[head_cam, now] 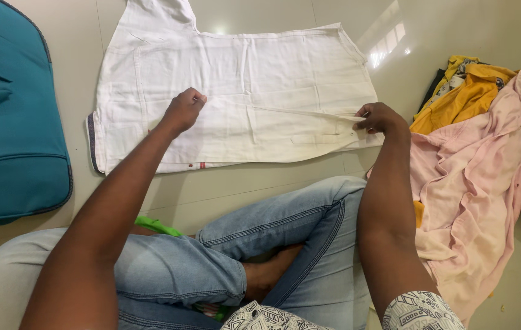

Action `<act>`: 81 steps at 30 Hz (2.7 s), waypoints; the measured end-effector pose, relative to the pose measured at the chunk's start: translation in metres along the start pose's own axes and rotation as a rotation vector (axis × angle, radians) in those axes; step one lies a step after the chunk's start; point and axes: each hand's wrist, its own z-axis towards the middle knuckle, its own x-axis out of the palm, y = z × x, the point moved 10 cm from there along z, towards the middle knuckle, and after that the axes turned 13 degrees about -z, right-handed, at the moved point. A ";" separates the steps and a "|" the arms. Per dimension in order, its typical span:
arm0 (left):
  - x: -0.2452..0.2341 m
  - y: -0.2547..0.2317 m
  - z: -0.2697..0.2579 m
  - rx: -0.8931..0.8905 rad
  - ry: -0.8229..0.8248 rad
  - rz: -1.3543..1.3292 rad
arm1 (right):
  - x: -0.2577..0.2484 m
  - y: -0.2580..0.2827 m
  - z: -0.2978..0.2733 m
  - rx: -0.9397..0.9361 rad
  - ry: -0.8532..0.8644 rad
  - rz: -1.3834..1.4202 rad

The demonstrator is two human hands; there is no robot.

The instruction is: The person folds a white shirt on the floor by smoothing out the fabric, folding the sleeves and sides inward, and then folding the body into a neat rectangle.

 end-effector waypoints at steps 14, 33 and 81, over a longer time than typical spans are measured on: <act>-0.014 -0.015 -0.002 0.036 0.029 -0.242 | 0.103 0.344 -0.130 -0.882 -0.497 -0.254; -0.120 0.067 -0.112 -0.208 0.304 0.619 | 0.211 0.413 -0.183 -1.075 -0.468 -0.702; -0.140 0.160 -0.118 -0.735 0.454 0.078 | -0.006 -0.030 -0.009 -0.039 -0.197 0.202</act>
